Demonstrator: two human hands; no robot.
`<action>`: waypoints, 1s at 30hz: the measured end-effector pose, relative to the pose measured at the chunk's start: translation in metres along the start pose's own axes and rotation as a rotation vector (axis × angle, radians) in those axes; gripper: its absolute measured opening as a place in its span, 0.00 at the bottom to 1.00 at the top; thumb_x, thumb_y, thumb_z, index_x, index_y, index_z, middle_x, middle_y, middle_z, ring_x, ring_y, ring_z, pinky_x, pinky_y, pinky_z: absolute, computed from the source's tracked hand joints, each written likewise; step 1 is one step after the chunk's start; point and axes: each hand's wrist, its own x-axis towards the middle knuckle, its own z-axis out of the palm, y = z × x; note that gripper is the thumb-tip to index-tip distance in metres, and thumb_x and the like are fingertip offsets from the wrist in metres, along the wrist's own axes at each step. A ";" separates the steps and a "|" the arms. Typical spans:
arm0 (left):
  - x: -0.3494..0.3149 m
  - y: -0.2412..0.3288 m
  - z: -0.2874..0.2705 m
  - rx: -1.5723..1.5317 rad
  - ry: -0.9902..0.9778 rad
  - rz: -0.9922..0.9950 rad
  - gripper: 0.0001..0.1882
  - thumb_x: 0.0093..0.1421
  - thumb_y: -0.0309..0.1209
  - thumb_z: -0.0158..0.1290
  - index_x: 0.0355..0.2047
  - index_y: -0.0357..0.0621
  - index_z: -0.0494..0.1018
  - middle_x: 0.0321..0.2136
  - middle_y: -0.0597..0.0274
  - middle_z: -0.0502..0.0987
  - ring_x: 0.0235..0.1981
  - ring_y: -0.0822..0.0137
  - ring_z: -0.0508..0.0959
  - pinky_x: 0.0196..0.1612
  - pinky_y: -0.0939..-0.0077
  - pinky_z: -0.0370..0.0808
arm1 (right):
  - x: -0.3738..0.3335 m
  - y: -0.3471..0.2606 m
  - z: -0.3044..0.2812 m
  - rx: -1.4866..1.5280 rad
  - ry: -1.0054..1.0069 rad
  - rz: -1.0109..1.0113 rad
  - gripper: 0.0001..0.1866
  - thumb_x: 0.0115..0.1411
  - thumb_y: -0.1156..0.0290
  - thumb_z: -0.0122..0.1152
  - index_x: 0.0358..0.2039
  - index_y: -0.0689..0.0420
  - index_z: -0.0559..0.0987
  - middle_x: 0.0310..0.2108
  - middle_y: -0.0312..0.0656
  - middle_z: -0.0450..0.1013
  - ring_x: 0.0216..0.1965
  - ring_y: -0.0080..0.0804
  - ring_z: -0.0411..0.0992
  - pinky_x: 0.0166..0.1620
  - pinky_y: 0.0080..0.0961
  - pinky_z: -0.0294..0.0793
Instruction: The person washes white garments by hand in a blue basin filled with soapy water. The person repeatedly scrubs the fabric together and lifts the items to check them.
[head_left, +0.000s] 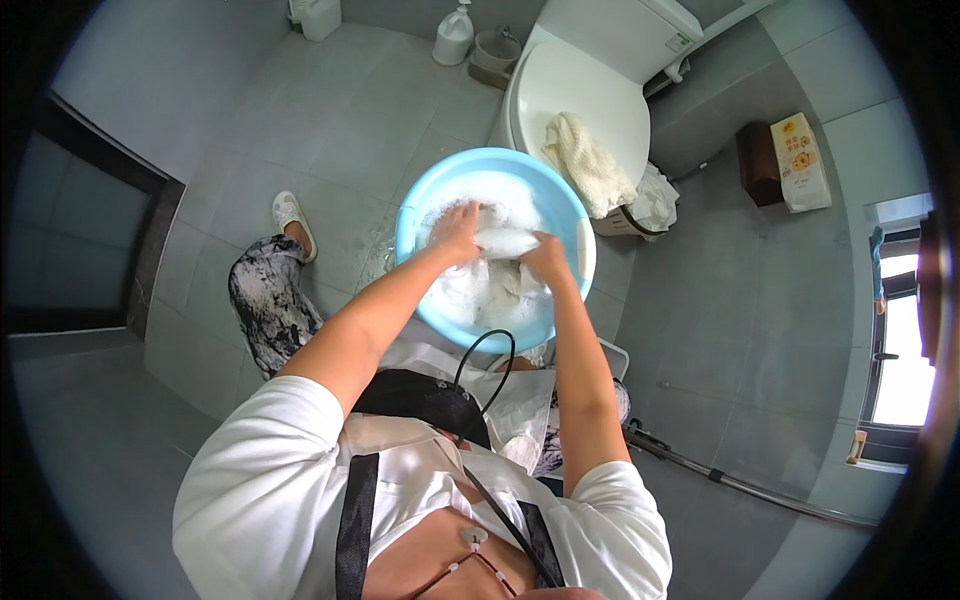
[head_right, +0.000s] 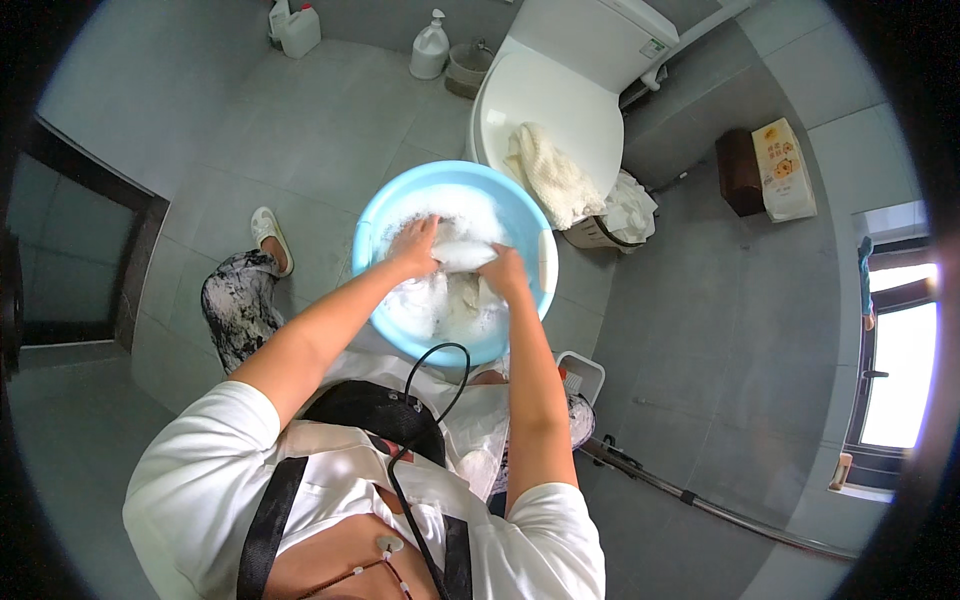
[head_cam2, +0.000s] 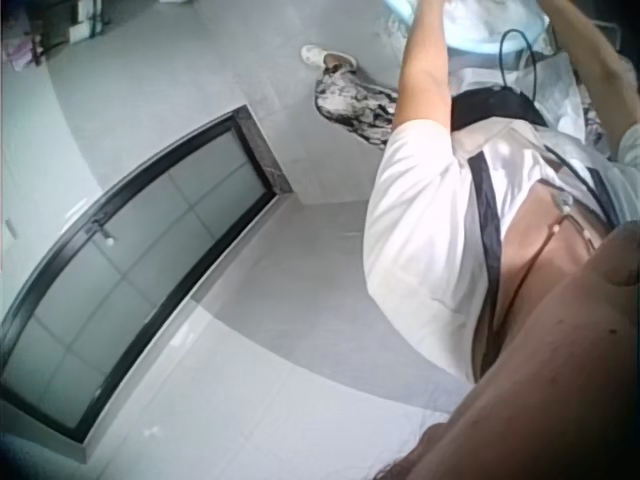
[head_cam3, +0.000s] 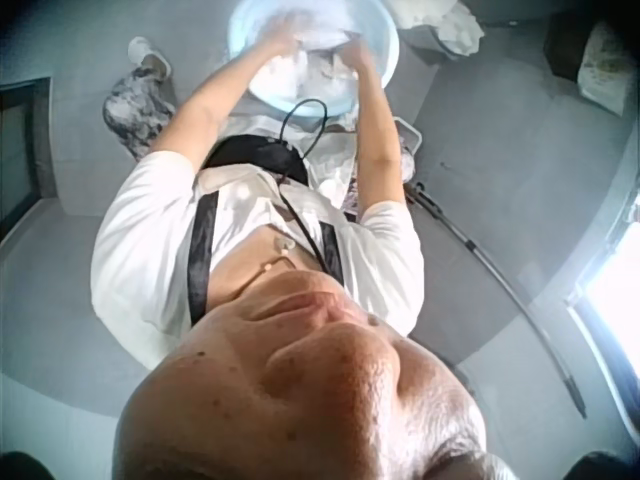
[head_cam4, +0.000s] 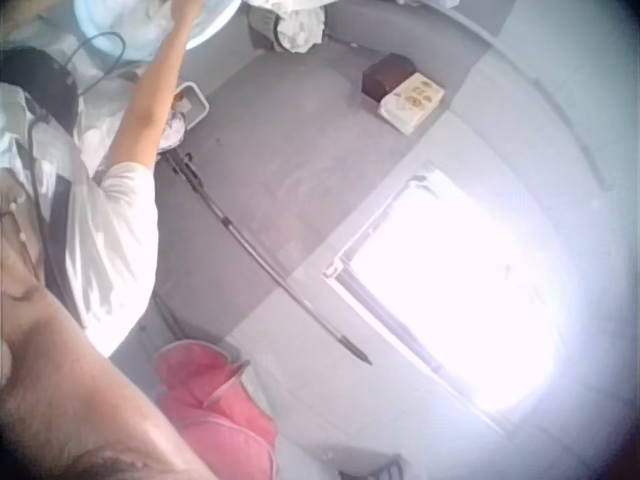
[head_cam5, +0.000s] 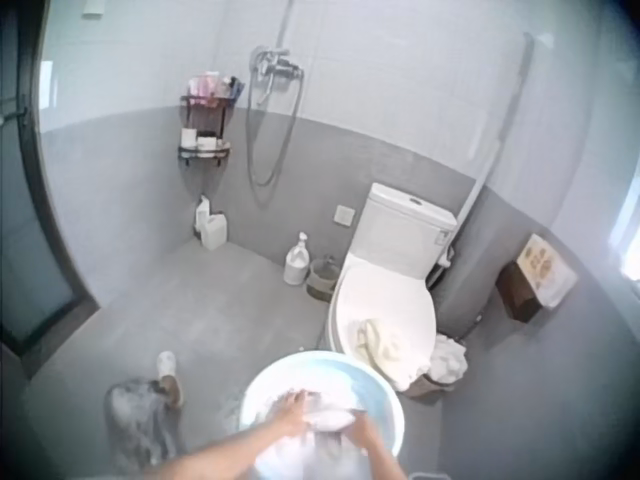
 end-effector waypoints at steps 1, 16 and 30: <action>0.000 0.001 -0.001 -0.022 -0.021 -0.005 0.44 0.39 0.35 0.58 0.56 0.47 0.48 0.52 0.47 0.57 0.53 0.52 0.59 0.55 0.64 0.56 | 0.000 0.000 -0.004 0.217 0.003 -0.025 0.20 0.37 0.74 0.62 0.36 0.64 0.75 0.35 0.46 0.73 0.36 0.34 0.71 0.40 0.28 0.69; -0.021 0.031 -0.052 -1.963 -0.155 -0.145 0.24 0.52 0.39 0.48 0.47 0.39 0.61 0.44 0.58 0.67 0.45 0.65 0.67 0.49 0.70 0.63 | -0.044 -0.046 0.015 1.229 0.202 -0.202 0.30 0.45 0.75 0.55 0.51 0.60 0.61 0.50 0.46 0.59 0.51 0.38 0.59 0.51 0.30 0.61; -0.004 0.056 -0.041 -1.836 -0.269 -0.321 0.15 0.53 0.42 0.49 0.36 0.48 0.67 0.32 0.61 0.71 0.31 0.67 0.72 0.34 0.73 0.71 | -0.064 -0.074 0.046 -0.077 0.856 -0.799 0.08 0.42 0.68 0.62 0.25 0.53 0.74 0.40 0.46 0.66 0.38 0.44 0.67 0.37 0.34 0.67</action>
